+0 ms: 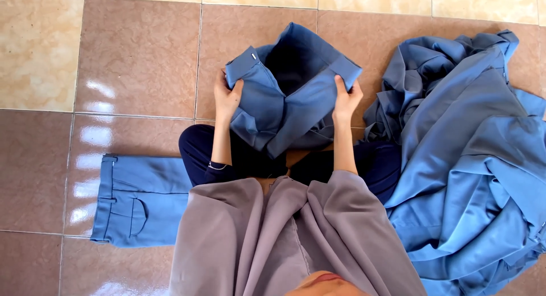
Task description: Folding blue trousers into neat rectangles while sitting on the floor.
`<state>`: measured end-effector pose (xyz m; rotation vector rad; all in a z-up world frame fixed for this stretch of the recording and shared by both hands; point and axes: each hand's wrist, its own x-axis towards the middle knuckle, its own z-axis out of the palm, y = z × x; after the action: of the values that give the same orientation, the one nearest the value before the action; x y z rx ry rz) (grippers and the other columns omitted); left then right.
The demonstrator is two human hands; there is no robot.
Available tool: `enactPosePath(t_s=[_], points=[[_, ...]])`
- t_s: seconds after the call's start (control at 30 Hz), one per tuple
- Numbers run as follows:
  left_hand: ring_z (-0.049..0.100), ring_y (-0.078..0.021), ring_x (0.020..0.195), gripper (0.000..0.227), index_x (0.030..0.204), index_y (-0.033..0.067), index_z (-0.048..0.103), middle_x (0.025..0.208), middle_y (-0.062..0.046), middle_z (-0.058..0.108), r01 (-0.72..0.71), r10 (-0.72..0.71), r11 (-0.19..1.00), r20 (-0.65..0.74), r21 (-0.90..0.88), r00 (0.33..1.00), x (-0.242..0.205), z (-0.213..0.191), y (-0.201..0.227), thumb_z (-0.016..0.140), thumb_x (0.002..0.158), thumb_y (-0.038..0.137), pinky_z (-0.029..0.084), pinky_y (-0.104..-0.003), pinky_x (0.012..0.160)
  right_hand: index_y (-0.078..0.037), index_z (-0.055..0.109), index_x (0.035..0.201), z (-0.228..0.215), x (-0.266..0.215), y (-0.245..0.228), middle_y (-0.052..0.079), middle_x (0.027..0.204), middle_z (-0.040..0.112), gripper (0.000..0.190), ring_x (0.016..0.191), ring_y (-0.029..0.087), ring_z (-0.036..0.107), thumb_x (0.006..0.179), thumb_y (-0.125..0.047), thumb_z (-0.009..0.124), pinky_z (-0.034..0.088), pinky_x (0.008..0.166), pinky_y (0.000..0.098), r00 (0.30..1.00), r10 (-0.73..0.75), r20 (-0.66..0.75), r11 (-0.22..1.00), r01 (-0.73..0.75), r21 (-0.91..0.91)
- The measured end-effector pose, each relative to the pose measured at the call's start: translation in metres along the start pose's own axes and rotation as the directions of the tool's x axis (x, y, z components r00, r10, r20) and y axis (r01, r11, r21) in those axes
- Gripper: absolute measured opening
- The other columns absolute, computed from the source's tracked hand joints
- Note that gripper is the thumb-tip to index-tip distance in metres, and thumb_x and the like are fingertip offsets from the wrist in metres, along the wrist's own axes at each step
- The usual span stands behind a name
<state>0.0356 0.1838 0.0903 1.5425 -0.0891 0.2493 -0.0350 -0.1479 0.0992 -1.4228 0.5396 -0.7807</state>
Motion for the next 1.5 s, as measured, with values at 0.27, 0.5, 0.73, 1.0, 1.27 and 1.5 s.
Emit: enactPosePath(t_s=[0.27, 0.5, 0.73, 1.0, 1.27, 1.5], points=[[0.063, -0.0188, 0.106, 0.04, 0.126, 0.008, 0.058, 0.112, -0.011, 0.069, 0.121, -0.115, 0.943, 0.036, -0.312, 0.993, -0.004, 0.037, -0.015, 0.056, 0.09, -0.008, 0.053, -0.043, 0.097, -0.007, 0.07, 0.092, 0.078, -0.027, -0.053, 0.009, 0.078, 0.058, 0.012, 0.078, 0.018, 0.058, 0.092, -0.012, 0.081, 0.05, 0.072, 0.0326, 0.892, -0.37, 0.26, 0.915, 0.398, -0.062], [0.069, -0.0227, 0.088, 0.026, 0.107, 0.0083, 0.06, 0.092, -0.015, 0.071, 0.084, -0.063, 0.988, 0.161, -0.128, 0.985, -0.008, 0.064, 0.139, 0.071, 0.099, 0.03, 0.058, -0.035, 0.076, -0.009, 0.05, 0.153, 0.128, -0.092, -0.137, 0.013, 0.13, 0.06, 0.061, 0.097, 0.025, 0.069, 0.096, 0.009, 0.066, 0.059, 0.082, 0.034, 0.635, -0.533, 0.559, 0.831, 0.518, 0.204], [0.058, -0.0115, 0.068, 0.031, 0.096, 0.0154, 0.054, 0.075, 0.003, 0.059, -0.019, -0.043, 0.968, 0.237, 0.249, 0.971, 0.008, 0.056, 0.183, 0.068, 0.094, 0.043, 0.047, -0.03, 0.065, -0.014, 0.012, 0.163, 0.109, -0.114, -0.116, 0.021, 0.159, 0.046, 0.089, 0.145, 0.032, 0.055, 0.1, 0.004, 0.073, 0.057, 0.103, 0.0335, 0.586, -0.45, 0.674, 0.872, 0.452, 0.189], [0.058, -0.0091, 0.048, 0.039, 0.095, 0.0105, 0.047, 0.067, 0.0, 0.056, 0.047, -0.045, 0.999, 0.057, -0.027, 0.997, 0.033, 0.064, 0.221, 0.065, 0.092, 0.044, 0.057, -0.023, 0.042, -0.008, 0.063, 0.113, 0.064, -0.174, -0.046, 0.022, 0.143, 0.057, 0.022, 0.124, 0.038, 0.066, 0.101, 0.005, 0.05, 0.062, 0.085, 0.0407, 0.653, -0.453, 0.607, 0.642, 0.711, -0.286], [0.062, -0.0152, 0.05, 0.032, 0.099, 0.0087, 0.051, 0.076, -0.002, 0.057, -0.122, 0.081, 0.966, -0.18, -0.229, 0.98, 0.028, 0.082, 0.247, 0.066, 0.093, 0.037, 0.06, -0.026, 0.047, -0.009, 0.065, 0.106, 0.035, -0.213, -0.002, 0.011, 0.105, 0.067, 0.034, 0.072, 0.032, 0.068, 0.094, -0.041, 0.069, 0.049, 0.051, 0.0416, 0.668, -0.273, 0.693, 0.587, 0.686, -0.43], [0.069, -0.0179, 0.052, 0.034, 0.103, 0.0118, 0.049, 0.071, 0.0, 0.059, -0.163, 0.106, 0.945, -0.209, -0.282, 0.972, 0.003, 0.102, 0.263, 0.064, 0.095, 0.041, 0.064, -0.027, 0.057, -0.004, 0.055, 0.106, 0.08, -0.232, 0.042, 0.022, 0.111, 0.06, 0.06, 0.102, 0.041, 0.061, 0.08, -0.056, 0.071, 0.044, 0.081, 0.0475, 0.856, -0.31, 0.414, 0.557, 0.516, -0.651]])
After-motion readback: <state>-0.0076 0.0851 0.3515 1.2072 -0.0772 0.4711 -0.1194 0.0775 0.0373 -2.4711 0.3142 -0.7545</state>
